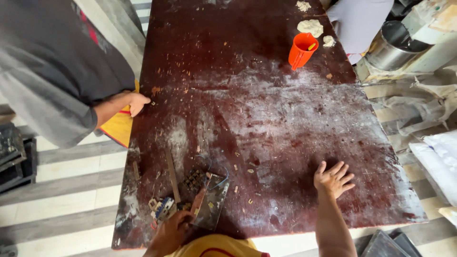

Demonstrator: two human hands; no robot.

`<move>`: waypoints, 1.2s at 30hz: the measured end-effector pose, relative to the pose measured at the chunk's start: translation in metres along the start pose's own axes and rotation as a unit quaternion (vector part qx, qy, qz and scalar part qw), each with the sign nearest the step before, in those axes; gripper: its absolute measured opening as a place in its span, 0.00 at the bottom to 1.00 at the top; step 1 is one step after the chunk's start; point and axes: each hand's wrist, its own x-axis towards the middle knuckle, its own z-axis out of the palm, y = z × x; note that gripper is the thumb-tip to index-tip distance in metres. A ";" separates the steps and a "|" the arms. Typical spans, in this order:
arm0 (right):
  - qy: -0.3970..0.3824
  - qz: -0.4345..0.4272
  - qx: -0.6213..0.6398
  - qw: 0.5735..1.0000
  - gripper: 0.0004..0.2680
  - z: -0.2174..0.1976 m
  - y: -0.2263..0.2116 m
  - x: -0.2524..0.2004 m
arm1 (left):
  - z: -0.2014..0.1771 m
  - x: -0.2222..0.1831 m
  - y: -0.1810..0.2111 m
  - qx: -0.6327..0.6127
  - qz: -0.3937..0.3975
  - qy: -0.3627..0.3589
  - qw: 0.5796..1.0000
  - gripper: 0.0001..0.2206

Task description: Dismantling and repairing or cleaning an electrical contactor on a bakery work table.

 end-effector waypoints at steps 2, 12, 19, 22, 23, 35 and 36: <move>0.001 -0.017 -0.003 1.000 0.33 0.006 -0.005 -0.012 | -0.006 0.001 0.010 0.020 0.022 0.018 0.999 0.14; -0.040 -0.103 0.041 0.993 0.32 0.013 -0.031 -0.099 | -0.003 0.011 0.001 -0.013 0.236 0.097 0.967 0.12; -0.057 -0.123 0.082 0.987 0.30 0.014 -0.090 -0.171 | -0.022 -0.010 -0.017 -0.055 0.238 0.087 0.966 0.15; 0.152 -0.396 0.139 0.895 0.26 0.001 -0.143 -0.237 | -0.025 -0.018 -0.036 -0.080 0.210 0.121 0.967 0.13; 0.073 -0.426 0.195 0.880 0.20 -0.015 -0.169 -0.270 | -0.033 -0.026 -0.038 -0.103 0.160 0.119 0.974 0.13; -0.188 -0.676 0.162 0.694 0.25 0.054 -0.403 -0.429 | -0.060 -0.055 -0.098 -0.624 0.121 0.127 0.761 0.14; -0.160 -0.686 0.177 0.687 0.28 0.071 -0.418 -0.433 | -0.063 -0.058 -0.099 -0.671 0.121 0.123 0.721 0.15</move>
